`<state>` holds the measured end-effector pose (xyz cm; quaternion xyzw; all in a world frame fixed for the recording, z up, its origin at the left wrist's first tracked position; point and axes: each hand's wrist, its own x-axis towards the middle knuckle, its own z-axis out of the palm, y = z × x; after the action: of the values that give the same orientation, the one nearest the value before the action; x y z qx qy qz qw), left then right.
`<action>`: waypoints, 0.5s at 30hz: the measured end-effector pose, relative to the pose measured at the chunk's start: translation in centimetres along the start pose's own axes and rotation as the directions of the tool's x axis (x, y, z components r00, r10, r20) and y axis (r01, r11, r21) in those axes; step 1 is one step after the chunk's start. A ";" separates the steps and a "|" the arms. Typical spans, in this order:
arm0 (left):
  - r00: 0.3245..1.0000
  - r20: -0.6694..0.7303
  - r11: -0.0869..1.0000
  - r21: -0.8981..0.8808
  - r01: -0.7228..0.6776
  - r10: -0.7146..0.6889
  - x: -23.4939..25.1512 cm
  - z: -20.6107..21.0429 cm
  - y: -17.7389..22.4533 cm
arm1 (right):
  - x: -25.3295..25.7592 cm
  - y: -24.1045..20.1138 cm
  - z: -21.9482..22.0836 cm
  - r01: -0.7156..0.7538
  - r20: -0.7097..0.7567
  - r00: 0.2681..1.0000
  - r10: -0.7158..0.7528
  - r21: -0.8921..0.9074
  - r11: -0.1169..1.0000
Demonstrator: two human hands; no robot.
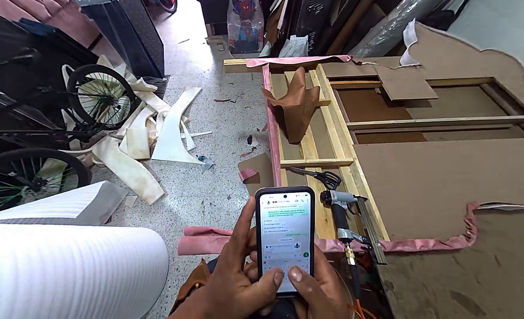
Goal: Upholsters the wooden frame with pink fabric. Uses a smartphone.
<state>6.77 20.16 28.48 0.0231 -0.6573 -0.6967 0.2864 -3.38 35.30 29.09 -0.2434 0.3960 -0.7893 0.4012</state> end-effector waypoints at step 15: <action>0.996 0.020 0.996 -0.030 -0.081 0.082 -0.2 -1.2 -0.4 | 1.1 0.2 -0.3 -0.046 0.132 0.991 0.032 0.105 0.993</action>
<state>7.26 19.10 27.91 -0.0154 -0.6507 -0.6940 0.3077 -4.10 34.41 28.79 -0.2647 0.3303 -0.7840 0.4541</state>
